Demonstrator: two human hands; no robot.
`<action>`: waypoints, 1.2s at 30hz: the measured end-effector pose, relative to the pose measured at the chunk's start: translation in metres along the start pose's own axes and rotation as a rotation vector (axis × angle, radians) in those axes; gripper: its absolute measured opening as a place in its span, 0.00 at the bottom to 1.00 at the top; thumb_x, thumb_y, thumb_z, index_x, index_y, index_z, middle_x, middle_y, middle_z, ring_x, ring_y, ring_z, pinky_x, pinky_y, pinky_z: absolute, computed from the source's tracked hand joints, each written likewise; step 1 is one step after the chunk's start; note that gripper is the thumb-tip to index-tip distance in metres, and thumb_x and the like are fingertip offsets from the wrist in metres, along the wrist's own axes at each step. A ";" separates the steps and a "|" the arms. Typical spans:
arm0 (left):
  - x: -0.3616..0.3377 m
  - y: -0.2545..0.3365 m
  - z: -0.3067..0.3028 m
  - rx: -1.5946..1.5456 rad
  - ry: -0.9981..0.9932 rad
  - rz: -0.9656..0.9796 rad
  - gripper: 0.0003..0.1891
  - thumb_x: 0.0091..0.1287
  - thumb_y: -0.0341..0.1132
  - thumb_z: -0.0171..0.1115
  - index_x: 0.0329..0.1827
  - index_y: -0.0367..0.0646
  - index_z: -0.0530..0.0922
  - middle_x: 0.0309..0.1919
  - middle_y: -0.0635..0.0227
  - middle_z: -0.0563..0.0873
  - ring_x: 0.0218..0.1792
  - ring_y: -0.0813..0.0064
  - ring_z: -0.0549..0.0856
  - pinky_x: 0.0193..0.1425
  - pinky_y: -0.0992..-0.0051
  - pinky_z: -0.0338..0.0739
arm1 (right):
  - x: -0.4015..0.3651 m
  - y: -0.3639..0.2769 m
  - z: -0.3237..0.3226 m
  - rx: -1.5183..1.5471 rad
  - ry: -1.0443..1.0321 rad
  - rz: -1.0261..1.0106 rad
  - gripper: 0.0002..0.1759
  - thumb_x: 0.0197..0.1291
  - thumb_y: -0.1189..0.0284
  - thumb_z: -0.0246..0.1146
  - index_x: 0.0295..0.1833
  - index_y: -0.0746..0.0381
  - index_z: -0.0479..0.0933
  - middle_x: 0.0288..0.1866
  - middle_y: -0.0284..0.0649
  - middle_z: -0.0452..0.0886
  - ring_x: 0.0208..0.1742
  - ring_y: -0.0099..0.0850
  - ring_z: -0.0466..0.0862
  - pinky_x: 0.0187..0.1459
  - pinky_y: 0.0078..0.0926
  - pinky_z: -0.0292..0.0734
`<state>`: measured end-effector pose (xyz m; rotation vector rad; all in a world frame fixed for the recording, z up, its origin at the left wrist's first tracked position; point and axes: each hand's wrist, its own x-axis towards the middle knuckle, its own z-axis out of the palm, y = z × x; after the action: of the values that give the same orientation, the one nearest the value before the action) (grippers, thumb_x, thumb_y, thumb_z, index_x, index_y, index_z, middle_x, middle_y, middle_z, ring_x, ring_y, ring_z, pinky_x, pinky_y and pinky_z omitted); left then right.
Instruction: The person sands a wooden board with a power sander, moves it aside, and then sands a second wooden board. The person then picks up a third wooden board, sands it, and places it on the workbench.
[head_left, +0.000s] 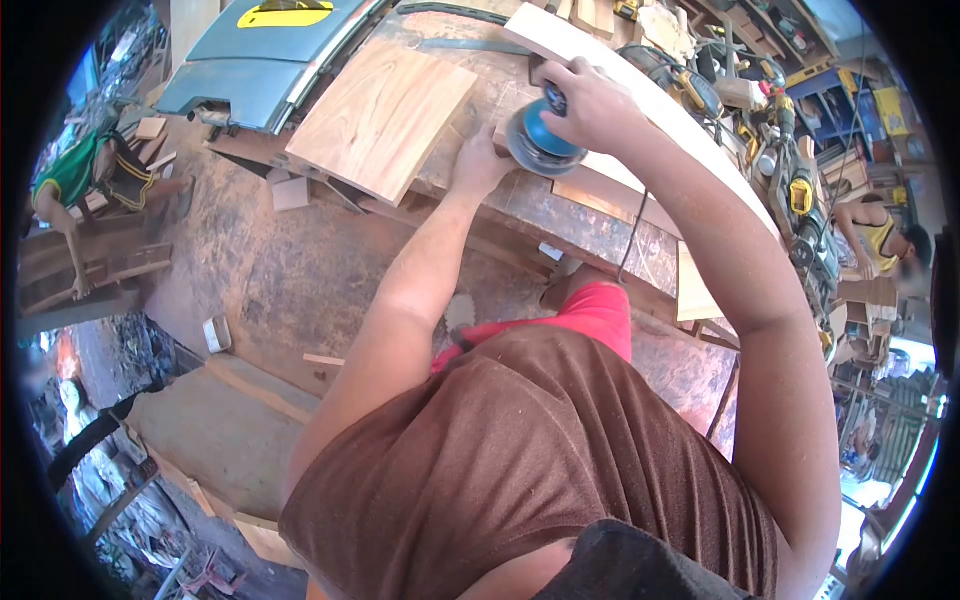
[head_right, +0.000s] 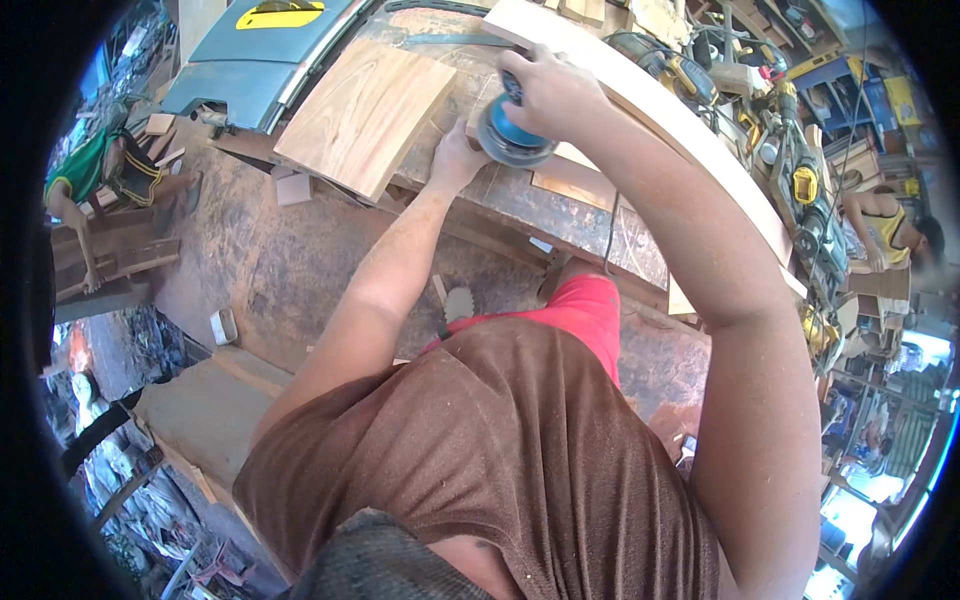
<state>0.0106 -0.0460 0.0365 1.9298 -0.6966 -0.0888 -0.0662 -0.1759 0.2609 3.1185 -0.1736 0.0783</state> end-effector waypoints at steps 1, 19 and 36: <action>-0.002 0.006 -0.004 -0.020 -0.039 -0.068 0.34 0.49 0.47 0.82 0.56 0.39 0.79 0.44 0.48 0.89 0.50 0.47 0.87 0.52 0.53 0.82 | -0.007 0.005 -0.002 0.007 -0.052 0.043 0.25 0.61 0.57 0.69 0.63 0.44 0.72 0.60 0.47 0.77 0.60 0.51 0.82 0.57 0.48 0.81; -0.001 -0.005 -0.003 0.018 -0.092 -0.072 0.43 0.50 0.52 0.81 0.65 0.38 0.74 0.49 0.44 0.87 0.53 0.48 0.87 0.56 0.55 0.81 | -0.007 0.008 -0.001 0.046 -0.035 0.035 0.26 0.61 0.57 0.69 0.63 0.45 0.73 0.59 0.49 0.78 0.60 0.53 0.82 0.57 0.50 0.82; 0.001 -0.011 0.003 0.026 -0.068 0.042 0.48 0.46 0.63 0.81 0.62 0.37 0.76 0.49 0.47 0.87 0.54 0.46 0.85 0.60 0.55 0.79 | -0.079 0.072 -0.005 0.109 -0.024 0.159 0.26 0.60 0.60 0.69 0.63 0.50 0.73 0.57 0.47 0.77 0.60 0.48 0.81 0.59 0.45 0.79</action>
<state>0.0151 -0.0459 0.0264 1.9437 -0.7867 -0.1203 -0.1529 -0.2388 0.2632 3.2085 -0.4327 0.0544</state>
